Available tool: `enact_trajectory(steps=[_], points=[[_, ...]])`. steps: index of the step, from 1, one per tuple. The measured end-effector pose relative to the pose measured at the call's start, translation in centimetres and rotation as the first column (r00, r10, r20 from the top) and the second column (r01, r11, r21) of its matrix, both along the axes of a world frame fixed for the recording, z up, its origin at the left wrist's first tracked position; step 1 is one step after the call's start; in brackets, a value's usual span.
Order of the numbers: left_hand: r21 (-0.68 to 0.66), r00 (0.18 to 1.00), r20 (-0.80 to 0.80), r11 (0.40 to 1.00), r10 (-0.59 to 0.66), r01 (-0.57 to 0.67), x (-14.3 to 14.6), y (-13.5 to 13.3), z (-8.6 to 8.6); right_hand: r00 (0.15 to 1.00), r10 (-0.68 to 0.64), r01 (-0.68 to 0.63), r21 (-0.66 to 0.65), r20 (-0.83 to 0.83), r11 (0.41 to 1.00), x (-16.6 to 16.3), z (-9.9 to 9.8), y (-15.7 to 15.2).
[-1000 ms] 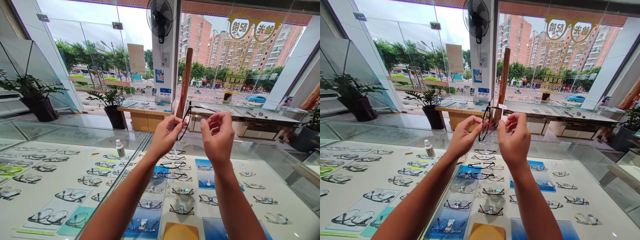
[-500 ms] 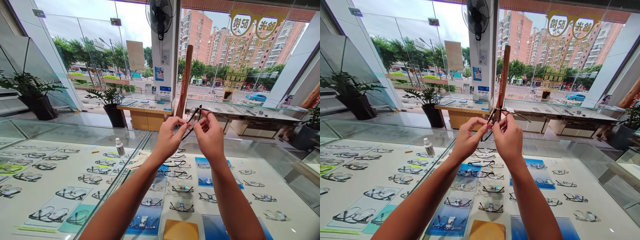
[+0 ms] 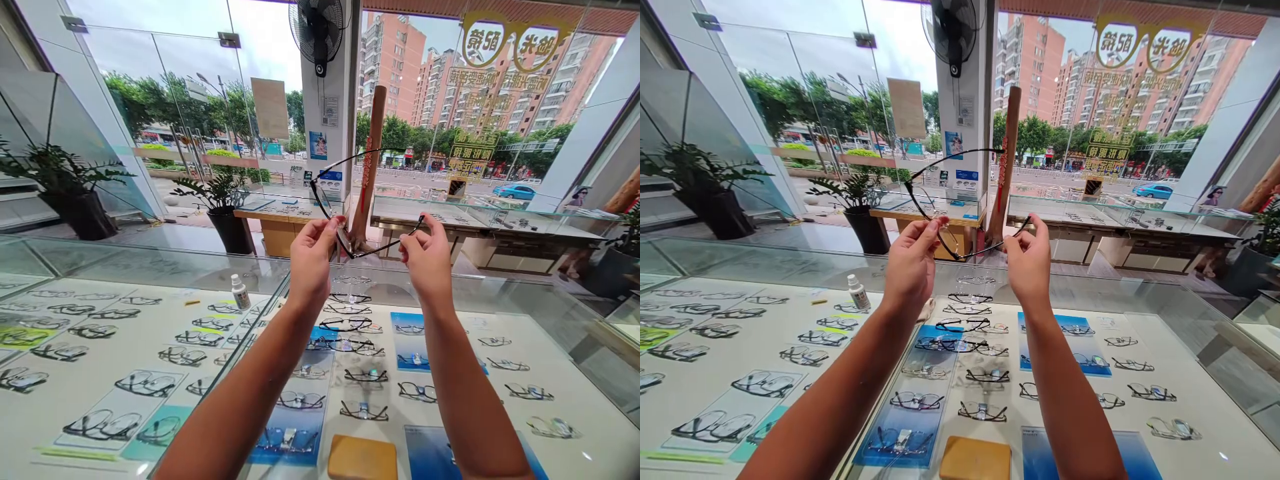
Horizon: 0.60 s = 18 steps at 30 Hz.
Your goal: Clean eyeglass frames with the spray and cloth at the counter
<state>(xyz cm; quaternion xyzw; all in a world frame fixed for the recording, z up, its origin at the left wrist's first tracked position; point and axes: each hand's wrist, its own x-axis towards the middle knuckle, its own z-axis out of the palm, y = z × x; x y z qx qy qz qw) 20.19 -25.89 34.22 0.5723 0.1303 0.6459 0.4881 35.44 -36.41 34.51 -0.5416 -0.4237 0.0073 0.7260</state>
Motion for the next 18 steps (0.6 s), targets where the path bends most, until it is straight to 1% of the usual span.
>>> enact_trajectory(steps=[1, 2, 3, 4, 5, 6, 8, 10, 11, 13, 15, 18], points=[[0.001, 1.000, 0.001, 1.000, -0.001, 0.001, 0.1, 0.0, 0.0, 0.995, -0.089, 0.088, 0.015, 0.041, 0.996, -0.1, 0.1, -0.2], [0.006, 1.000, 0.000, 1.000, -0.003, 0.003, 0.1, -0.1, -0.1, 0.974, -0.204, 0.200, 0.050, 0.098, 0.979, -0.3, 0.2, -0.5], [0.016, 1.000, -0.003, 1.000, -0.007, 0.008, 0.1, -0.1, -0.1, 0.935, -0.312, 0.300, 0.092, 0.169, 0.950, -0.6, 0.4, -0.9], [0.029, 1.000, -0.011, 0.999, -0.016, 0.016, 0.1, -0.1, -0.1, 0.892, -0.377, 0.357, 0.123, 0.249, 0.926, -1.0, 0.6, -1.5], [0.046, 0.999, -0.023, 0.999, -0.026, 0.027, 0.1, -0.2, -0.2, 0.861, -0.380, 0.360, 0.125, 0.338, 0.925, -1.4, 0.8, -2.0], [0.067, 0.998, -0.044, 0.997, -0.035, 0.038, 0.1, -0.2, -0.2, 0.843, -0.324, 0.319, 0.088, 0.429, 0.944, -1.8, 0.9, -2.5], [0.113, 0.993, -0.100, 0.991, -0.055, 0.066, 0.0, -0.2, -0.3, 0.817, -0.141, 0.206, -0.054, 0.559, 0.977, -2.6, 1.0, -3.1], [0.138, 0.983, -0.161, 0.985, -0.084, 0.107, 0.0, -0.3, -0.4, 0.800, -0.021, 0.150, -0.167, 0.599, 0.974, -3.1, 0.7, -3.1], [0.134, 0.975, -0.191, 0.981, -0.112, 0.139, -0.1, -0.4, -0.4, 0.800, 0.012, 0.132, -0.196, 0.599, 0.972, -3.2, 0.5, -2.9], [0.107, 0.956, -0.233, 0.972, -0.179, 0.208, -0.1, -0.8, -0.4, 0.819, 0.062, 0.071, -0.207, 0.570, 0.976, -3.2, -0.1, -2.5], [0.077, 0.936, -0.262, 0.962, -0.234, 0.262, -0.1, -1.4, -0.5, 0.848, 0.131, -0.033, -0.194, 0.514, 0.980, -3.0, -0.9, -2.3], [0.058, 0.904, -0.320, 0.947, -0.283, 0.317, 0.1, -2.6, -0.7, 0.889, 0.228, -0.174, -0.168, 0.398, 0.970, -2.3, -2.5, -2.6]])
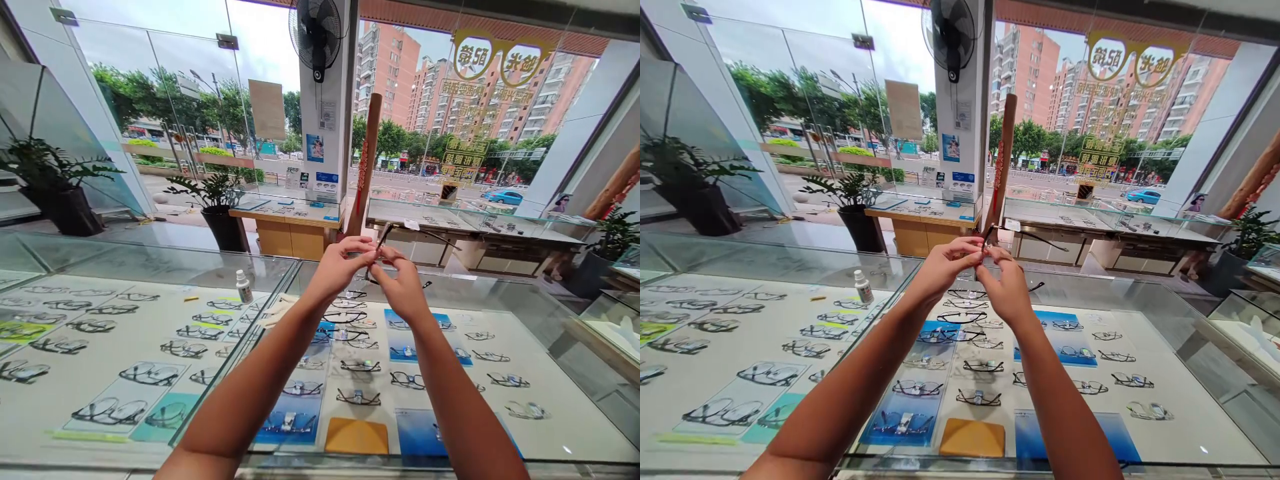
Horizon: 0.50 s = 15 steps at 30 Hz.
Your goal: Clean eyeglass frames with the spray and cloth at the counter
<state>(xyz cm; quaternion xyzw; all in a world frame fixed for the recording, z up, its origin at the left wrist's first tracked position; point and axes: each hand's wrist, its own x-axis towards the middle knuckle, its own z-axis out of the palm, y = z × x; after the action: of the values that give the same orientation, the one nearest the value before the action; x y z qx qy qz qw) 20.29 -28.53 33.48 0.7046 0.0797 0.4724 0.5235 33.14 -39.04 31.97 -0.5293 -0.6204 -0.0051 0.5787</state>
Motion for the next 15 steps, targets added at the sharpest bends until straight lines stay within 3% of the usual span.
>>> enact_trajectory(steps=[4, 7, 9, 11, 13, 15], points=[[0.108, 0.985, -0.171, 0.994, 0.024, -0.005, 0.2, -1.2, -0.7, 0.993, -0.079, 0.079, 0.001, -0.090, 0.997, 1.2, -2.8, -1.1], [0.234, 0.914, -0.223, 0.929, 0.338, -0.286, -0.8, -0.4, -1.8, 0.990, -0.134, 0.134, -0.013, -0.052, 0.991, 2.0, -5.0, -1.7], [0.291, 0.744, -0.193, 0.762, 0.640, -0.579, -2.6, 1.6, -3.0, 0.987, -0.158, 0.157, -0.020, -0.043, 0.987, 2.2, -6.5, -1.9], [0.263, 0.494, -0.184, 0.527, 0.850, -0.808, -5.2, 4.4, -4.6, 0.978, -0.202, 0.202, -0.003, -0.057, 0.979, 2.3, -8.1, -1.8], [0.179, 0.303, -0.251, 0.352, 0.919, -0.919, -8.1, 7.5, -6.1, 0.964, -0.256, 0.257, -0.001, -0.074, 0.966, 2.4, -9.6, -1.5], [0.116, 0.223, -0.332, 0.275, 0.916, -0.954, -10.8, 10.0, -7.6, 0.953, -0.294, 0.293, -0.026, -0.079, 0.956, 2.5, -10.7, -1.3]])
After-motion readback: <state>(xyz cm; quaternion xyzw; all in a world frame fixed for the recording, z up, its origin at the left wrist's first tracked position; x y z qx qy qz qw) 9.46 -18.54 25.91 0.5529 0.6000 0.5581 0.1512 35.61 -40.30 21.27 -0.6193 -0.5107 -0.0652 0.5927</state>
